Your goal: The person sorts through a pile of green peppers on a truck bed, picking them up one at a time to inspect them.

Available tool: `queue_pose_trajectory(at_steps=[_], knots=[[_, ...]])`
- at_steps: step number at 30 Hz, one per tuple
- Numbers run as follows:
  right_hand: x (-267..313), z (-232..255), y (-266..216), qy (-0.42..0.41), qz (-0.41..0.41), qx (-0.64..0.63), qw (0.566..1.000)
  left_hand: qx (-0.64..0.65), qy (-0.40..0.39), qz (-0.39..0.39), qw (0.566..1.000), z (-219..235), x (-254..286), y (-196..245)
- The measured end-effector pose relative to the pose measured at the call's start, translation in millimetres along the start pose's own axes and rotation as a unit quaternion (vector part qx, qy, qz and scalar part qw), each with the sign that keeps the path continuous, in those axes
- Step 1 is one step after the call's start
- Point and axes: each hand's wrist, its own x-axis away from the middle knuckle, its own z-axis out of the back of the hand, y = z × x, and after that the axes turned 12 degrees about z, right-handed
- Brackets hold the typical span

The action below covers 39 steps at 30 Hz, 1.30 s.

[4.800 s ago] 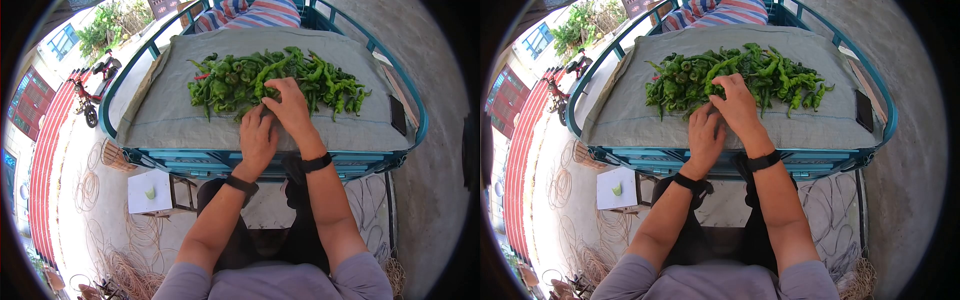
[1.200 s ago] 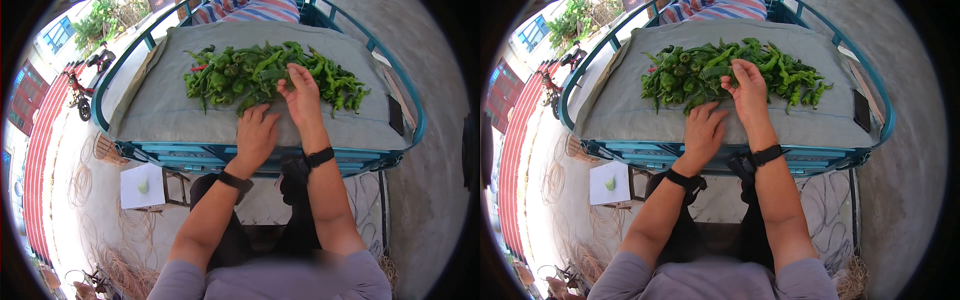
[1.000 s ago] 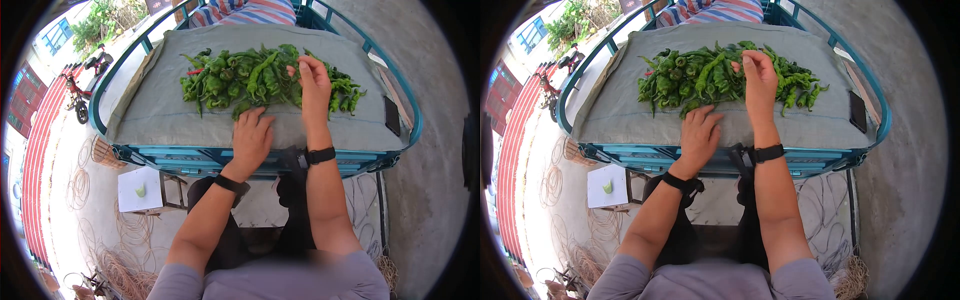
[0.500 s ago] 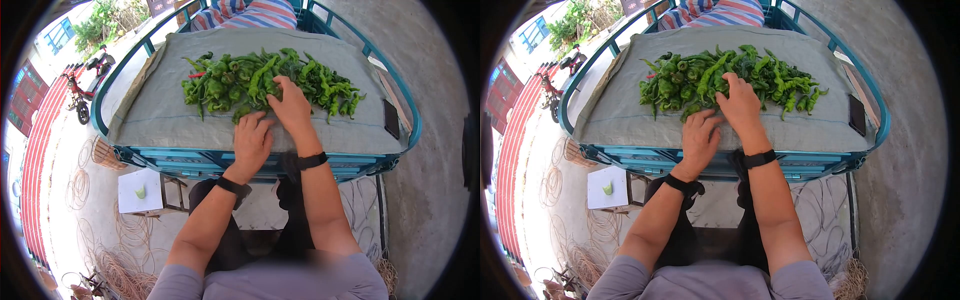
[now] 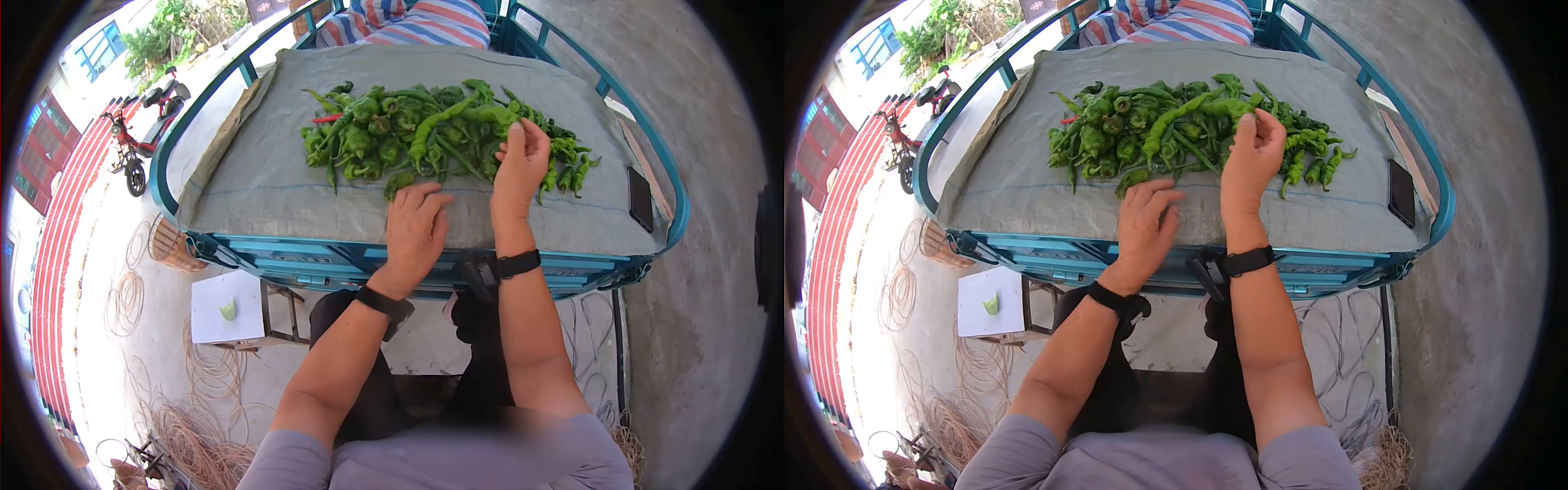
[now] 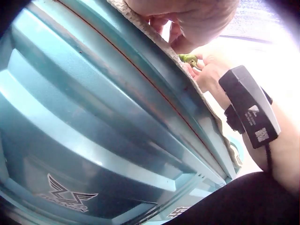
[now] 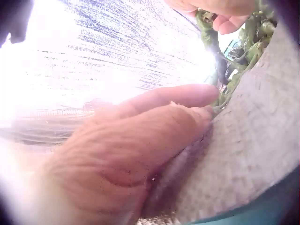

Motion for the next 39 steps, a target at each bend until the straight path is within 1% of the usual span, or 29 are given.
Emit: queue_pose_trajectory(at_steps=[1,7,11,14,17,19,20,22,25,28,29,32,35,38,39], knots=[[-1,1,-2,0.013,-0.005,-0.004,1.0,0.006,-0.002,0.002,1.0,0,0,0],[-5,0,-14,0.041,0.088,-0.002,0.995,0.041,0.008,0.006,0.999,-1,1,0],[-5,2,-19,0.027,0.14,0.014,0.99,0.134,0.001,0.045,0.99,0,2,5],[-4,3,-24,0.016,0.171,0.028,0.985,0.147,0.006,0.042,0.988,4,3,9],[-4,2,-34,0.012,0.189,0.035,0.981,0.174,0.0,0.071,0.982,8,4,15],[-5,1,-34,0.018,0.211,0.041,0.976,0.167,-0.015,0.082,0.982,8,5,14],[-5,0,-32,0.007,0.235,0.061,0.97,0.164,-0.023,0.088,0.982,8,5,14],[-2,-1,-27,-0.013,0.283,0.099,0.954,0.199,-0.038,0.104,0.974,8,5,15],[13,-9,-30,-0.155,0.391,0.14,0.897,0.268,-0.044,0.112,0.956,7,2,19],[33,-14,-33,-0.235,0.354,0.15,0.893,0.33,-0.048,0.122,0.935,8,0,23],[36,-15,-33,-0.246,0.366,0.145,0.885,0.348,-0.05,0.126,0.928,9,0,24],[43,-13,-30,-0.285,0.359,0.144,0.877,0.367,-0.065,0.126,0.92,10,-3,26],[49,-11,-28,-0.297,0.218,0.058,0.928,0.392,-0.075,0.137,0.907,2,-1,18],[53,-11,-29,-0.296,0.175,0.033,0.939,0.367,-0.062,0.158,0.915,0,-2,18],[55,-11,-30,-0.29,0.16,0.017,0.943,0.397,-0.055,0.166,0.901,0,-2,23]])
